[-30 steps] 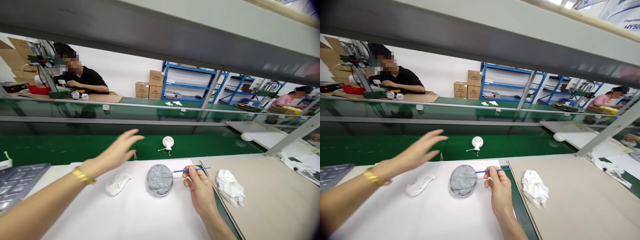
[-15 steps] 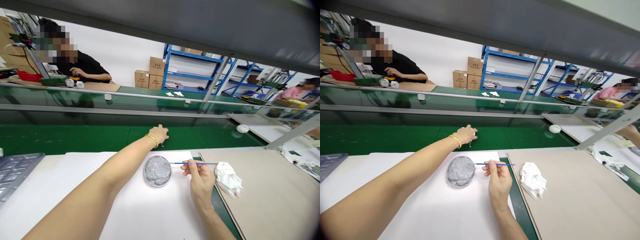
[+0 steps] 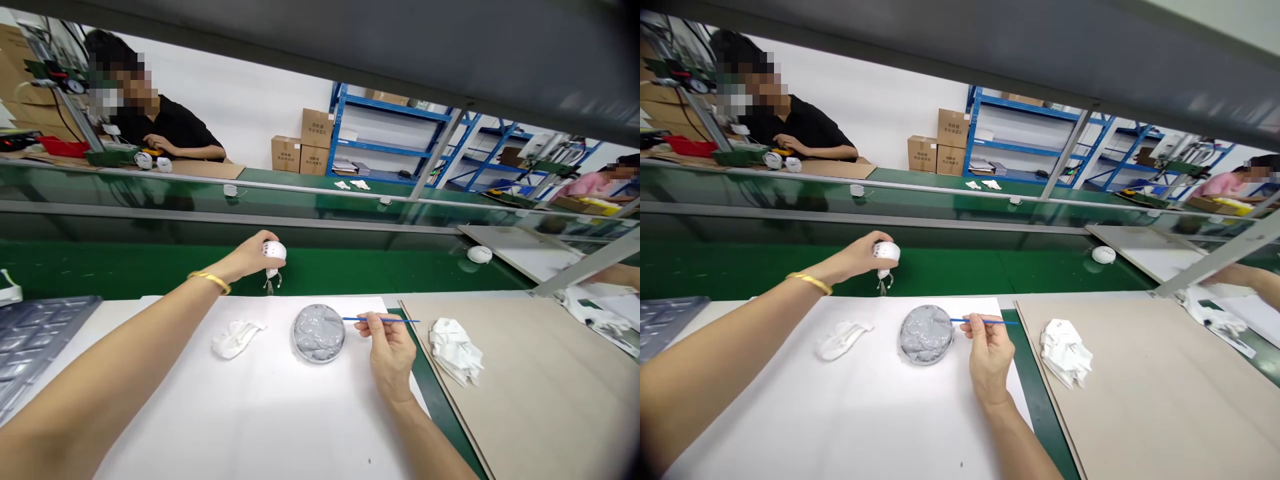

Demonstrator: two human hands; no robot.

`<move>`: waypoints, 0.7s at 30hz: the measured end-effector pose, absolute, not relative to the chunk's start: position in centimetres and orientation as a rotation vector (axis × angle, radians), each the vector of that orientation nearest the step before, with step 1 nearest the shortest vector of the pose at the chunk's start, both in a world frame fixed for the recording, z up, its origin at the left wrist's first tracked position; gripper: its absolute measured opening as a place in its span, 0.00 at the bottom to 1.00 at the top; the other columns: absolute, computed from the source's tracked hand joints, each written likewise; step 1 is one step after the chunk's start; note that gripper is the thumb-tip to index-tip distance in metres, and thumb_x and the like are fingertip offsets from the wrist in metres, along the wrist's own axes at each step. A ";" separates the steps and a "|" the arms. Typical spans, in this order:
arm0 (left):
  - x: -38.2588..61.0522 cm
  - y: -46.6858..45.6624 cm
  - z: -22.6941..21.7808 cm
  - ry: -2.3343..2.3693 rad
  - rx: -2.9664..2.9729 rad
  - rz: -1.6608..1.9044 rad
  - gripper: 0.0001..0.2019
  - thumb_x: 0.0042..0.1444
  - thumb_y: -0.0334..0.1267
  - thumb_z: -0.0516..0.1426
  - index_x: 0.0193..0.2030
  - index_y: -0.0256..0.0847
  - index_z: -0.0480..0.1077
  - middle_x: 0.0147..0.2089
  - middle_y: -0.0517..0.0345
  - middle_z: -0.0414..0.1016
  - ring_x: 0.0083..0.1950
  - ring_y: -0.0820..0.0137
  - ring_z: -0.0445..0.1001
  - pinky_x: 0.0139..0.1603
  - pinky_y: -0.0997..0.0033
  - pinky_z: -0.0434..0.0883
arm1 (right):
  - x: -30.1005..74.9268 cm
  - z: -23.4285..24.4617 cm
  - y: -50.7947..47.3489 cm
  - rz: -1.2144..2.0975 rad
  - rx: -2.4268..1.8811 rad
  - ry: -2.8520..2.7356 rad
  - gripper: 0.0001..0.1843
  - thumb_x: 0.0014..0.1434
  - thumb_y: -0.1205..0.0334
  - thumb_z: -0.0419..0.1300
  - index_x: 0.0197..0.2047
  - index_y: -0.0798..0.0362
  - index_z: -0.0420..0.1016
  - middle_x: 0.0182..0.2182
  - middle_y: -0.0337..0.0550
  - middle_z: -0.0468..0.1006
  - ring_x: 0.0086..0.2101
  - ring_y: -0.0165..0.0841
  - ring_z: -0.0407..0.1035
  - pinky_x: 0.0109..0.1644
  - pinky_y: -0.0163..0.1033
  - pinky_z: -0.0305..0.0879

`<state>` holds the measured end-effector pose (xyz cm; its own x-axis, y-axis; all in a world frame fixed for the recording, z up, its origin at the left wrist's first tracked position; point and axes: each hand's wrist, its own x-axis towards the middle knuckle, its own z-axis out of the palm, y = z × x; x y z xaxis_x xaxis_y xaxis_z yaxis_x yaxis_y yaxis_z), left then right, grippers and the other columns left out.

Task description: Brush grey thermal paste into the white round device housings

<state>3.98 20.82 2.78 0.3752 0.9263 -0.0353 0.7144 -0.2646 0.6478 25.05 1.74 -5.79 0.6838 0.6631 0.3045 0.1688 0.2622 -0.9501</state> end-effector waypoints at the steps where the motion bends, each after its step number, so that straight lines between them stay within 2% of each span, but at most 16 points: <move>1: 2.8 19.6 3.3 1.358 2.008 0.533 0.31 0.48 0.48 0.60 0.58 0.44 0.57 0.48 0.53 0.74 0.46 0.62 0.75 0.44 0.67 0.74 | 25.0 -5.8 1.8 0.394 -1.298 -0.796 0.18 0.53 0.48 0.61 0.33 0.57 0.70 0.28 0.48 0.78 0.25 0.34 0.73 0.30 0.39 0.69; 3: 0.9 16.7 4.2 1.252 1.844 0.634 0.33 0.49 0.49 0.60 0.60 0.46 0.54 0.49 0.54 0.74 0.47 0.64 0.75 0.45 0.68 0.74 | 25.0 -5.6 1.7 0.415 -1.318 -0.788 0.19 0.53 0.47 0.62 0.32 0.57 0.71 0.27 0.48 0.78 0.25 0.35 0.73 0.30 0.39 0.69; 7: -1.5 10.4 4.5 1.107 1.414 0.733 0.39 0.39 0.45 0.67 0.60 0.50 0.58 0.48 0.53 0.75 0.47 0.57 0.75 0.44 0.63 0.74 | 25.0 -5.4 1.7 0.472 -1.345 -0.729 0.20 0.51 0.45 0.62 0.32 0.57 0.71 0.26 0.47 0.78 0.25 0.35 0.72 0.30 0.40 0.70; 10: -1.9 6.6 3.3 1.014 1.261 0.703 0.37 0.38 0.43 0.68 0.57 0.50 0.59 0.48 0.53 0.74 0.47 0.57 0.74 0.43 0.65 0.74 | 25.1 -5.6 1.8 0.512 -1.319 -0.664 0.21 0.50 0.46 0.63 0.32 0.57 0.70 0.27 0.47 0.78 0.24 0.34 0.72 0.29 0.39 0.70; 14: -1.0 3.4 2.0 0.862 1.121 0.638 0.34 0.39 0.43 0.67 0.54 0.49 0.60 0.45 0.57 0.73 0.42 0.63 0.74 0.39 0.71 0.72 | 25.6 -6.2 2.2 0.634 -1.255 -0.543 0.22 0.46 0.46 0.67 0.31 0.58 0.70 0.26 0.47 0.78 0.24 0.34 0.72 0.27 0.38 0.70; 18: 0.3 1.7 1.7 0.773 1.034 0.536 0.27 0.41 0.35 0.66 0.48 0.48 0.61 0.41 0.61 0.72 0.39 0.68 0.72 0.36 0.74 0.70 | 25.7 -6.3 2.4 0.761 -1.186 -0.430 0.22 0.43 0.48 0.69 0.29 0.58 0.70 0.23 0.44 0.76 0.23 0.32 0.71 0.26 0.35 0.69; 21: 1.0 1.2 1.6 0.759 1.004 0.508 0.26 0.40 0.29 0.64 0.46 0.48 0.61 0.40 0.62 0.72 0.39 0.68 0.72 0.37 0.74 0.69 | 25.5 -6.0 2.2 0.822 -1.140 -0.361 0.20 0.43 0.50 0.70 0.29 0.58 0.70 0.23 0.43 0.76 0.23 0.30 0.71 0.25 0.32 0.68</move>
<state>1.03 1.17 1.55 0.6433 0.6918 -0.3280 -0.0401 0.4582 0.8879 25.51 2.23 -6.00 0.6627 0.7347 -0.1453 -0.3905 0.1735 -0.9041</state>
